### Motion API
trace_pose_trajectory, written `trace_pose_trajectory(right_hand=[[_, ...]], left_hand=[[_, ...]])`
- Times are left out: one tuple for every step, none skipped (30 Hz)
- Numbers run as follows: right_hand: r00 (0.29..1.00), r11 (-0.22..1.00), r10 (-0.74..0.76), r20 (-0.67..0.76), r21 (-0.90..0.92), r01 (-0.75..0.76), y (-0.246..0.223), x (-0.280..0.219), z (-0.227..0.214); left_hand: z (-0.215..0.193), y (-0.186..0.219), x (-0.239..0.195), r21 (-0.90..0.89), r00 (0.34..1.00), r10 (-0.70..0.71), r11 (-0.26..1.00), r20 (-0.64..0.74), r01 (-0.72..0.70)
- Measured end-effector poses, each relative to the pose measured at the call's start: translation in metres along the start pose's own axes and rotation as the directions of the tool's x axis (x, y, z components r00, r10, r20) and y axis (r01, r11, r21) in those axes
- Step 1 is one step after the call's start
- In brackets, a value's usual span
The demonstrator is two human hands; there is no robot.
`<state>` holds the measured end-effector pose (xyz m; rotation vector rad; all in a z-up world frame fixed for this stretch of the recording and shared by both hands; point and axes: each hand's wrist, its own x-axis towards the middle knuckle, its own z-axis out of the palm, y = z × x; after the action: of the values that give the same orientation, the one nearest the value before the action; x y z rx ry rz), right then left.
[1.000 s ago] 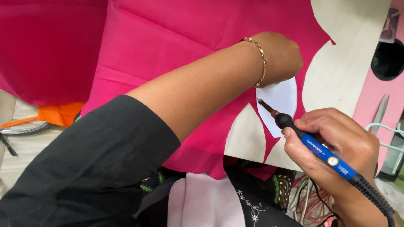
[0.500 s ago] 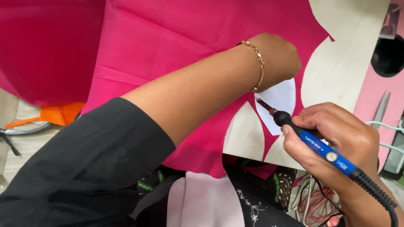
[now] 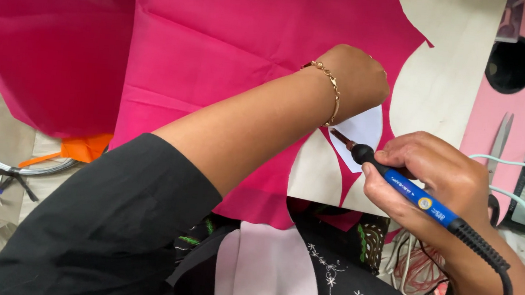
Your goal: Using a soldering iron to heat-cut specific shapes out of pink fabric using a paper template to prevent fraying.
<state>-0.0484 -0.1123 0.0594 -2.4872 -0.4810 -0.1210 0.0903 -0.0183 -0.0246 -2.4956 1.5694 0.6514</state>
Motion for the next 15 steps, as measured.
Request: trace_pose_trajectory(right_hand=[[1.000,1.000,0.001,-0.002,0.002,-0.001,-0.0003,0.0006,-0.0002],[1.000,1.000,-0.013,-0.001,0.018,0.013,-0.0006,0.0013,-0.0006],[1.000,0.999,-0.026,-0.001,0.035,0.026,-0.0008,0.0020,-0.0010],[1.000,0.999,-0.025,-0.002,0.037,0.025,-0.0008,0.0016,-0.0017],[0.999,0.999,-0.039,0.000,0.038,0.039,-0.0009,0.0012,-0.0024],[0.999,0.998,-0.054,0.002,0.039,0.054,-0.0008,0.0010,-0.0029],[0.998,0.998,-0.056,0.000,0.040,0.056,-0.0005,0.0003,-0.0031],[0.998,0.998,-0.057,0.005,0.042,0.057,-0.0003,-0.0003,-0.0034],[0.998,0.997,-0.058,0.010,0.044,0.058,0.0000,-0.0009,-0.0037],[0.998,0.997,-0.057,0.009,0.045,0.057,0.0005,-0.0014,-0.0036],[0.998,0.997,-0.055,0.006,0.047,0.054,0.0010,-0.0018,-0.0035],[0.999,0.997,-0.052,0.002,0.048,0.052,0.0016,-0.0021,-0.0035],[0.999,0.998,-0.051,0.000,0.048,0.051,0.0018,-0.0023,-0.0038],[0.998,0.997,-0.059,0.004,0.049,0.058,0.0019,-0.0025,-0.0039],[0.998,0.997,-0.066,0.008,0.049,0.066,0.0018,-0.0027,-0.0039]], left_hand=[[0.0006,0.0010,0.0004,0.002,1.000,0.000,1.000,0.002,0.000],[0.0009,0.0020,0.0011,0.011,1.000,-0.004,1.000,0.001,0.004],[0.0013,0.0029,0.0018,0.021,1.000,-0.008,1.000,-0.001,0.008],[0.0019,0.0032,0.0022,0.022,1.000,-0.008,1.000,0.002,0.008],[0.0026,0.0036,0.0026,0.024,1.000,-0.007,1.000,-0.003,0.007],[0.0032,0.0035,0.0029,0.027,1.000,-0.007,1.000,-0.009,0.007],[0.0035,0.0038,0.0026,0.029,1.000,-0.009,1.000,-0.008,0.009],[0.0039,0.0041,0.0025,0.019,1.000,-0.012,1.000,-0.012,0.013],[0.0044,0.0044,0.0024,0.009,1.000,-0.016,1.000,-0.017,0.016],[0.0048,0.0050,0.0030,0.010,1.000,-0.016,1.000,-0.016,0.016],[0.0051,0.0056,0.0036,0.013,0.999,-0.029,0.999,-0.013,0.030],[0.0053,0.0059,0.0045,0.016,0.999,-0.043,0.999,-0.011,0.043],[0.0053,0.0069,0.0055,0.017,0.999,-0.042,0.999,-0.011,0.042],[0.0055,0.0078,0.0061,0.025,0.999,-0.054,0.998,-0.007,0.054],[0.0057,0.0087,0.0066,0.033,0.998,-0.066,0.997,-0.002,0.066]])
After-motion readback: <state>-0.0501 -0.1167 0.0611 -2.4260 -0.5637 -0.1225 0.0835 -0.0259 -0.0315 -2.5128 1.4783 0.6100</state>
